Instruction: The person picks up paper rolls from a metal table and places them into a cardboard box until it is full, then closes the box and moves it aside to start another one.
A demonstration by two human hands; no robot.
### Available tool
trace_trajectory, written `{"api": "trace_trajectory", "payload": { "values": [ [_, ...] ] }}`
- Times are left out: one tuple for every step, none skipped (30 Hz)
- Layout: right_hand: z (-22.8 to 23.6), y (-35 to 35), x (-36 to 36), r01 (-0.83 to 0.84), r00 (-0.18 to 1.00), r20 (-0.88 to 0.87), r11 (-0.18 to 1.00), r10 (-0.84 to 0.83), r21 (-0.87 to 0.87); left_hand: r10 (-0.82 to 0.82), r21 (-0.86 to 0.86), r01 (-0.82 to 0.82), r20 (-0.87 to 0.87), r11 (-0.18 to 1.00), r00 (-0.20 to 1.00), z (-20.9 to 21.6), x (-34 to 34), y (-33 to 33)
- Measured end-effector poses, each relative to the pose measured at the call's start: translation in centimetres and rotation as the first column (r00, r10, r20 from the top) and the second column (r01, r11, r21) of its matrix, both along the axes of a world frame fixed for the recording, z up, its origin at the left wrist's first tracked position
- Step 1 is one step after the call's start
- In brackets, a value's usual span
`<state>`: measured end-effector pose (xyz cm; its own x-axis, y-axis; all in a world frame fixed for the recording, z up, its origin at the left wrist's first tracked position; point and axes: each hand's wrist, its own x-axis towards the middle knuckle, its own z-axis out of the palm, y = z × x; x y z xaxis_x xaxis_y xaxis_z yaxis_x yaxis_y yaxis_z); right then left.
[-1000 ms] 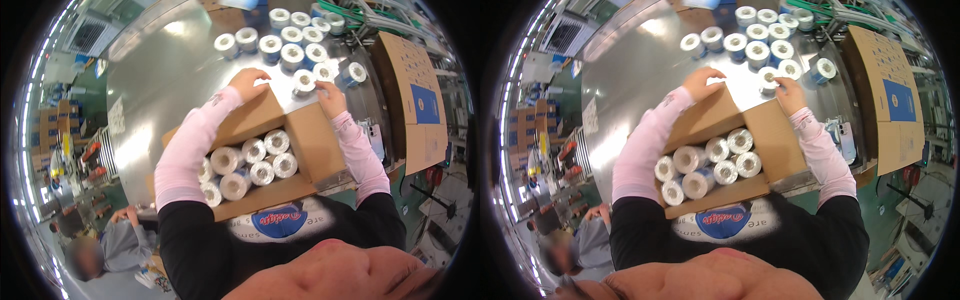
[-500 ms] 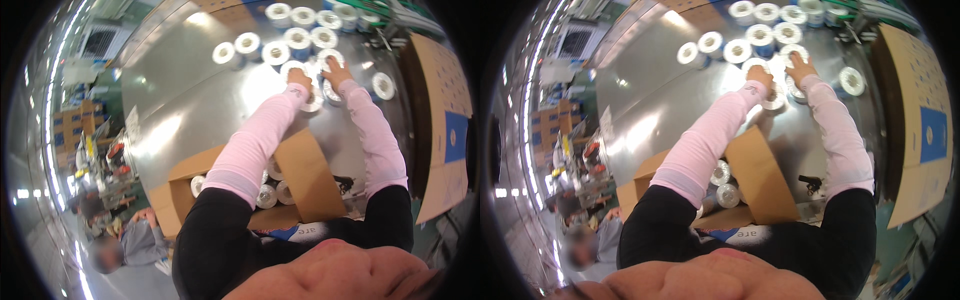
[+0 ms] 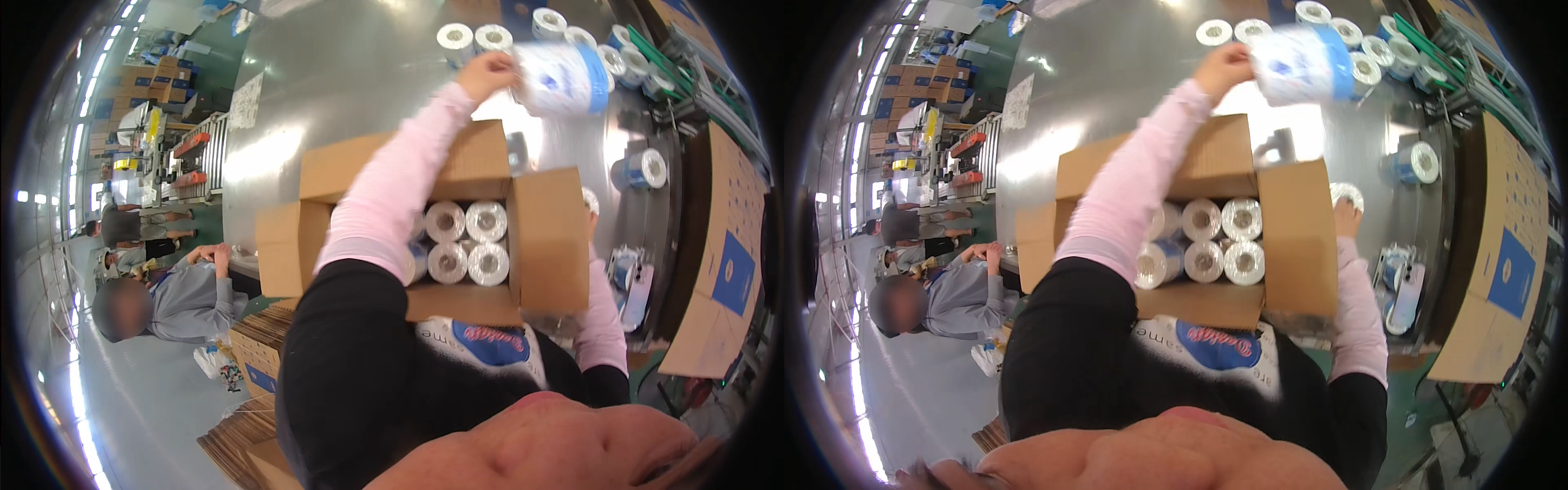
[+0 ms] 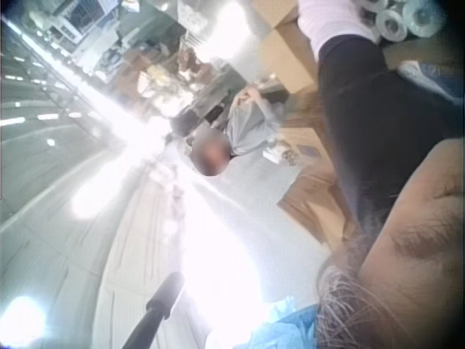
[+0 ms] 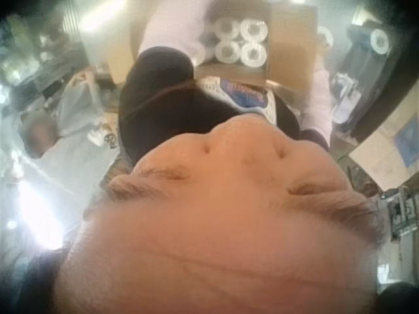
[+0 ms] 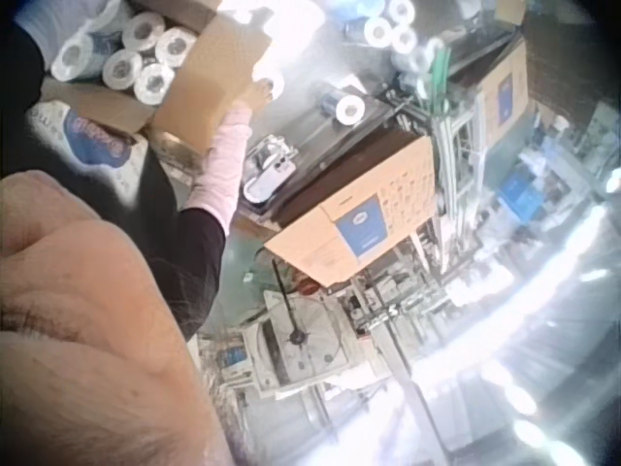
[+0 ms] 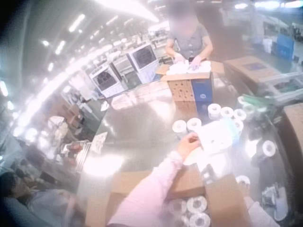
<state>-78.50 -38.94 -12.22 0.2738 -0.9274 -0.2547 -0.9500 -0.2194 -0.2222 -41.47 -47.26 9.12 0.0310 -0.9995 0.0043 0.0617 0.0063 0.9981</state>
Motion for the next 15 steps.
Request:
{"api": "trace_trajectory", "payload": {
  "values": [
    [0.2, -1.4, -2.2, 0.16, 0.98, 0.104, 0.982, -0.17, 0.097, -0.062, -0.024, 0.058, -0.271, 0.998, 0.96, 3.7, -1.2, 2.8],
    [1.6, -2.7, -1.9, 0.214, 0.968, 0.168, 0.959, -0.184, -0.186, -0.181, -0.004, 0.207, -0.496, 0.978, 0.849, 5.3, 0.7, 5.7],
    [3.7, -3.9, -3.1, 0.207, 0.833, 0.539, 0.974, -0.123, -0.098, -0.172, 0.015, 0.195, -0.412, 0.981, 0.895, 6.1, 0.2, 8.8],
    [11.0, -4.8, 1.6, 0.058, 0.465, 0.882, 0.997, -0.072, 0.05, -0.094, 0.042, 0.112, -0.304, 0.993, 0.948, 7.2, 0.8, 14.8],
    [19.5, -5.4, 3.7, -0.087, 0.101, 0.988, 0.988, -0.116, 0.125, -0.081, 0.046, 0.093, -0.202, 0.995, 0.976, 8.7, -0.5, 18.8],
    [24.7, -3.8, 5.6, -0.216, -0.303, 0.891, 0.935, -0.337, 0.28, -0.069, 0.047, 0.074, -0.098, 0.996, 0.993, 10.0, -1.7, 22.7],
    [25.9, -3.1, 5.2, -0.36, -0.464, 0.773, 0.889, -0.432, 0.282, -0.066, 0.033, 0.066, 0.017, 0.997, 0.998, 11.5, -2.6, 25.2],
    [26.9, -2.6, 5.4, -0.512, -0.565, 0.611, 0.816, -0.555, 0.268, -0.097, 0.088, 0.091, 0.072, 0.992, 0.993, 10.9, -1.8, 27.9],
    [29.3, -1.6, 5.3, -0.584, -0.423, 0.724, 0.775, -0.545, 0.242, -0.184, 0.207, 0.169, 0.055, 0.964, 0.981, 8.9, -0.7, 29.5],
    [31.4, -1.2, 5.7, -0.654, -0.178, 0.88, 0.721, -0.44, 0.228, -0.26, 0.37, 0.251, -0.027, 0.894, 0.965, 6.1, 1.4, 30.7],
    [32.3, -1.5, 7.4, -0.712, 0.171, 0.984, 0.683, -0.052, 0.16, -0.298, 0.481, 0.279, -0.038, 0.831, 0.954, 3.5, 3.2, 32.7],
    [33.0, -0.2, 9.1, -0.78, 0.361, 0.838, 0.626, 0.41, 0.03, -0.362, 0.415, 0.12, 0.572, 0.902, 0.736, 5.1, 2.2, 33.7],
    [34.1, 2.2, 11.3, -0.854, 0.345, 0.59, 0.505, 0.73, -0.125, -0.211, 0.109, 0.214, 0.816, 0.971, 0.539, 4.0, 2.0, 35.3],
    [37.4, 6.5, 13.6, -0.845, 0.486, 0.246, 0.522, 0.839, -0.112, -0.203, 0.113, 0.203, 0.84, 0.973, 0.502, 4.9, 1.1, 35.0],
    [36.9, 9.2, 14.1, -0.878, 0.399, 0.195, 0.434, 0.896, -0.201, -0.21, 0.122, 0.213, 0.861, 0.969, 0.463, 5.7, 0.3, 34.4]
  ]
}}
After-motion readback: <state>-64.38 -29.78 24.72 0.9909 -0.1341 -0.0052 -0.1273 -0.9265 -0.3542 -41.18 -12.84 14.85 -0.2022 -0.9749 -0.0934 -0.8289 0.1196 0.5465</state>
